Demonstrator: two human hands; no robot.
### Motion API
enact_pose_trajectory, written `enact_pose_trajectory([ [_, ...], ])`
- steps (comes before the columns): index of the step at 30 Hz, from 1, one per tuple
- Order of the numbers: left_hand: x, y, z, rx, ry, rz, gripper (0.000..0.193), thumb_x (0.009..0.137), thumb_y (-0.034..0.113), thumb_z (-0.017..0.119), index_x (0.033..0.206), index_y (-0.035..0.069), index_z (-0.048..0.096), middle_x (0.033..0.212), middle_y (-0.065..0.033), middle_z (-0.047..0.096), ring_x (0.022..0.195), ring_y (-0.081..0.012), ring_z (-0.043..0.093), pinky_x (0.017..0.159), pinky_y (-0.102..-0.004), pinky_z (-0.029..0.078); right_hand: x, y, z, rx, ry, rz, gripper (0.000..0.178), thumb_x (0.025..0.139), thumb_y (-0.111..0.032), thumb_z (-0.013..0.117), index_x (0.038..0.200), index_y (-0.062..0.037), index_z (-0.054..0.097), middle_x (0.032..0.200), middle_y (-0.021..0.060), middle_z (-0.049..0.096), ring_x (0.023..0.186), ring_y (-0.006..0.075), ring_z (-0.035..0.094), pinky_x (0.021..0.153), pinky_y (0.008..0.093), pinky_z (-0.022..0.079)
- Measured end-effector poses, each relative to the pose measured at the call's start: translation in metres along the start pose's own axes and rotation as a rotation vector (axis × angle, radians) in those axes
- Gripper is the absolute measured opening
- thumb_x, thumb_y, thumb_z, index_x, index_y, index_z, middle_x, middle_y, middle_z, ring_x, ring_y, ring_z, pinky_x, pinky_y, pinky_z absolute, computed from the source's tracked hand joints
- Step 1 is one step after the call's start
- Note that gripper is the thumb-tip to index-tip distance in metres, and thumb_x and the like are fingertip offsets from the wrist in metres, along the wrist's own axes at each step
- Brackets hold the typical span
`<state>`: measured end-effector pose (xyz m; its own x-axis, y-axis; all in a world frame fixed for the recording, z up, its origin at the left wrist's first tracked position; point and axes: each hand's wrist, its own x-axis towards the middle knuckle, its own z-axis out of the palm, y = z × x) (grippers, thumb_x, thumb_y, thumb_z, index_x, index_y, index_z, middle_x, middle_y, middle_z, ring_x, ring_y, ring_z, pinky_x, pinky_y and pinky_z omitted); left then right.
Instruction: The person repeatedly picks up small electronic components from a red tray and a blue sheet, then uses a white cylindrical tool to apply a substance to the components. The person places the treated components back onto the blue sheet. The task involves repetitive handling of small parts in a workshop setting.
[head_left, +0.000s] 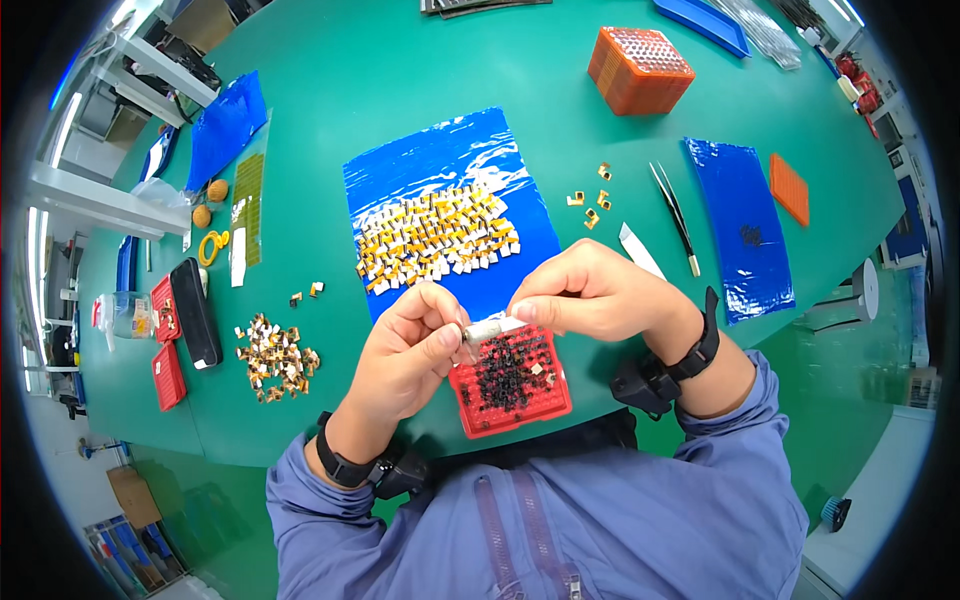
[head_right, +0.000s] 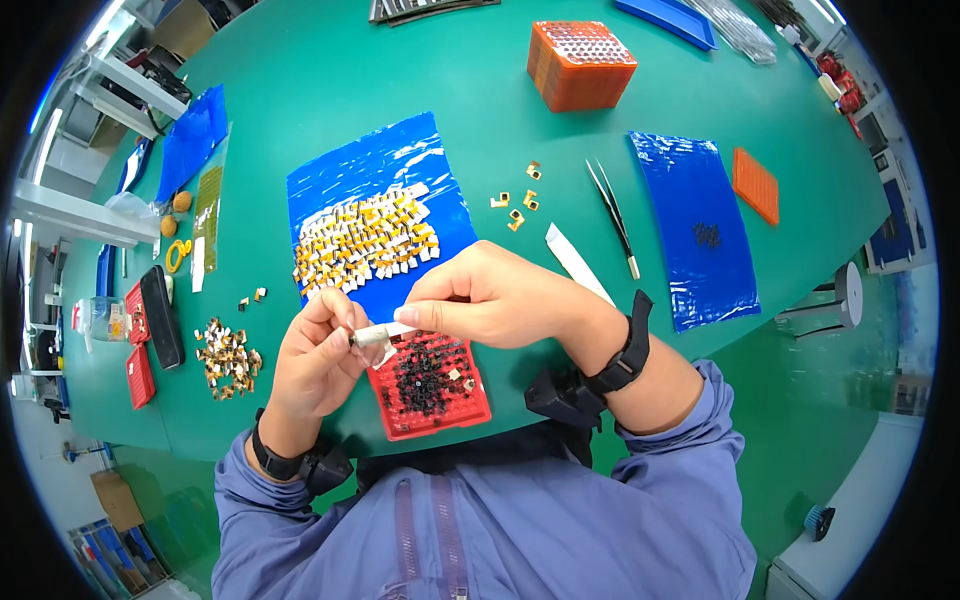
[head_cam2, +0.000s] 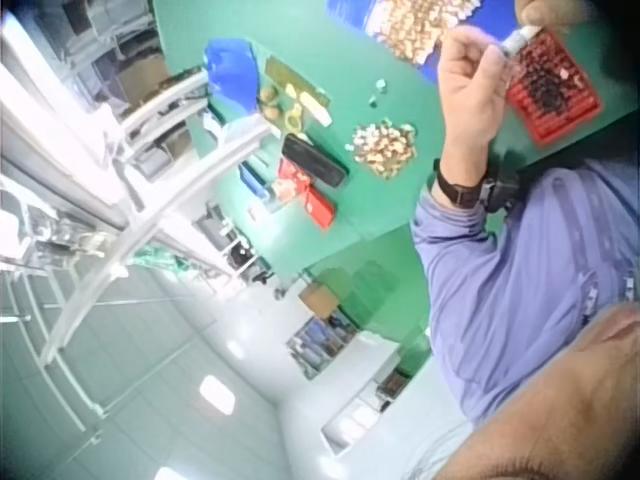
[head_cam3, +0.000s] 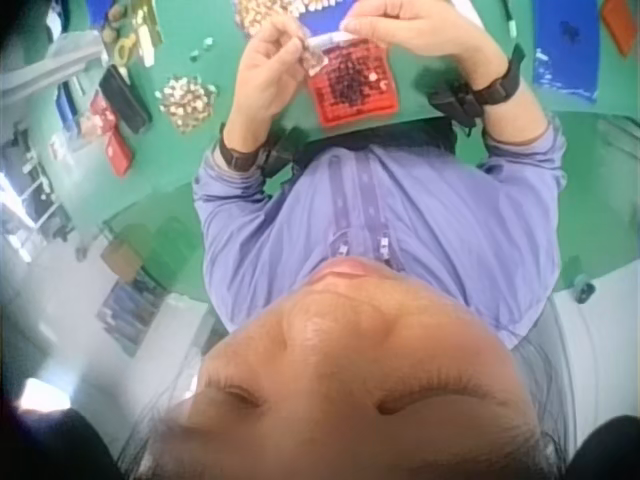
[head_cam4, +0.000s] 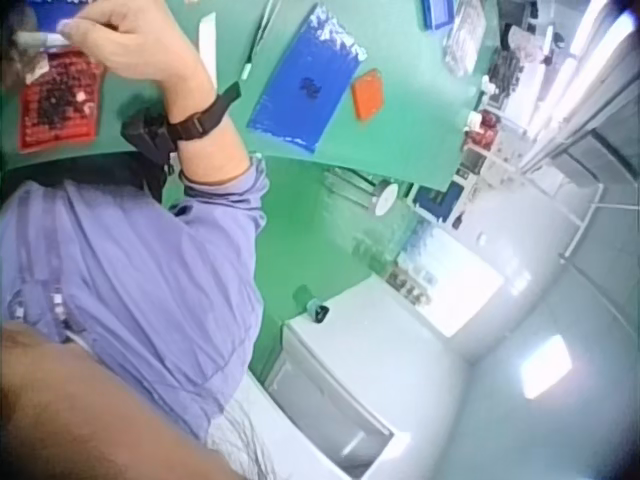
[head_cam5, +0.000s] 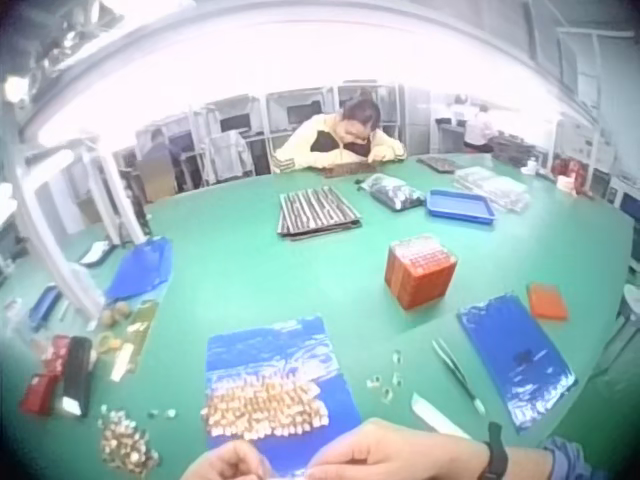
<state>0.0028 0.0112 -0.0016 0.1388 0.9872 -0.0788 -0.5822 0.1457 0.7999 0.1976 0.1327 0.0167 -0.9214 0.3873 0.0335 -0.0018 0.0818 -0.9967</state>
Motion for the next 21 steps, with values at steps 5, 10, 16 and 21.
enact_pose_trajectory([
  [5, -0.0010, -0.0033, 0.0008, -0.010, -0.010, 0.031, 0.011, 0.089, 0.011, 0.055, 0.092, 0.004, 0.046, 0.082, -0.0058, 0.053, 0.076, -0.0131, 0.053, 0.070, -0.0274, 0.042, 0.0011, 0.0060, 0.0000, -0.025, 0.048, -0.086, 0.019, 0.086, -0.019, 0.063, 0.083, 0.0002, 0.064, 0.063, -0.0030, 0.053, 0.056, 0.0042, 0.042, 0.050, 0.0219, 0.035],
  [10, -0.0009, -0.0052, -0.0013, 0.038, -0.054, 0.131, 0.008, 0.088, 0.005, 0.055, 0.094, 0.003, 0.050, 0.087, -0.0046, 0.056, 0.078, -0.0101, 0.054, 0.072, -0.0236, 0.044, 0.0006, 0.0016, 0.0021, 0.117, -0.006, 0.032, 0.019, 0.085, -0.019, 0.064, 0.084, -0.0002, 0.064, 0.063, -0.0024, 0.053, 0.057, 0.0039, 0.043, 0.050, 0.0215, 0.035],
  [16, -0.0021, -0.0067, 0.0006, 0.168, -0.088, 0.183, 0.006, 0.089, 0.005, 0.054, 0.092, 0.003, 0.049, 0.084, -0.0043, 0.054, 0.075, -0.0092, 0.051, 0.070, -0.0228, 0.042, 0.0009, -0.0023, -0.0034, -0.062, -0.101, 0.030, 0.013, 0.081, -0.011, 0.067, 0.085, 0.0016, 0.065, 0.064, 0.0023, 0.058, 0.054, 0.0044, 0.046, 0.047, 0.0214, 0.034],
  [21, 0.0001, -0.0085, 0.0002, 0.099, -0.064, 0.158, 0.007, 0.089, 0.007, 0.055, 0.092, 0.003, 0.049, 0.084, -0.0047, 0.054, 0.076, -0.0092, 0.052, 0.070, -0.0228, 0.043, -0.0003, -0.0028, -0.0007, -0.090, 0.007, -0.033, 0.016, 0.083, -0.016, 0.066, 0.082, -0.0003, 0.064, 0.061, -0.0021, 0.052, 0.057, 0.0034, 0.043, 0.049, 0.0211, 0.034],
])
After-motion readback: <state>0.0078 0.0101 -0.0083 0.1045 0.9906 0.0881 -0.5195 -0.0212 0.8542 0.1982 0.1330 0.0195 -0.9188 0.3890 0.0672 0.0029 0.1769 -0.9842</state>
